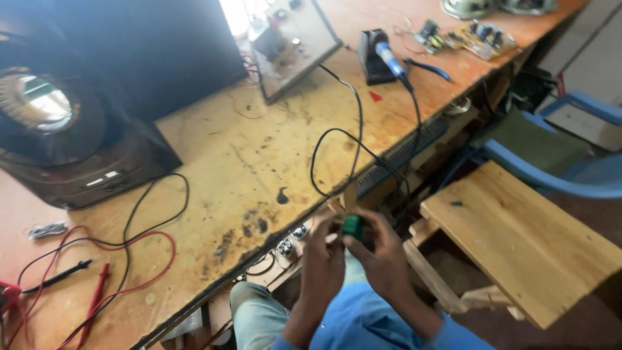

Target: Reassembling a speaker by connecting internal wiring and ribbon cables before fitting the front panel onto the main housing.

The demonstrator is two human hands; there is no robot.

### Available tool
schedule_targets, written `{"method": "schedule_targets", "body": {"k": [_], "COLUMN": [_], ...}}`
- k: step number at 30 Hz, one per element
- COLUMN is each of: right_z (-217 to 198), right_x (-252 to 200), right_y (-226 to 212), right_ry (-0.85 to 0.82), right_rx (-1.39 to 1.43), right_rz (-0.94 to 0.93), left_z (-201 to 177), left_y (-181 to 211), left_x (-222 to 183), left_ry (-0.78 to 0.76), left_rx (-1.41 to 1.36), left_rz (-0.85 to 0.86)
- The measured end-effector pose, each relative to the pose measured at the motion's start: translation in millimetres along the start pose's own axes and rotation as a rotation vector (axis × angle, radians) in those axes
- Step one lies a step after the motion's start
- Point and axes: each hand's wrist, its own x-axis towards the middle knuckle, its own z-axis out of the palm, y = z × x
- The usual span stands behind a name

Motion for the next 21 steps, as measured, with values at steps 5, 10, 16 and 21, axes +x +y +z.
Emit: {"method": "schedule_targets", "body": {"k": [5,10,16,21], "right_z": [12.7,25.7,24.2,29.1], "right_x": [37.1,57.0,56.1,53.5], "right_y": [42.4,33.1,25.6,18.7], "right_ry": [0.137,0.271,0.288,0.267], "right_rx": [0.105,0.182,0.031,0.018], "right_rz": [0.085,0.062,-0.020,-0.003], "left_z": [13.1,16.6,26.0,19.2], "left_y": [5.9,6.7,-9.9,1.4], "left_x": [7.9,21.0,26.6,25.4], "left_ry": [0.052,0.012,0.024,0.004], "left_rx": [-0.096,0.002,-0.047,-0.044], "left_rz": [-0.273,-0.179,-0.102,-0.137]}}
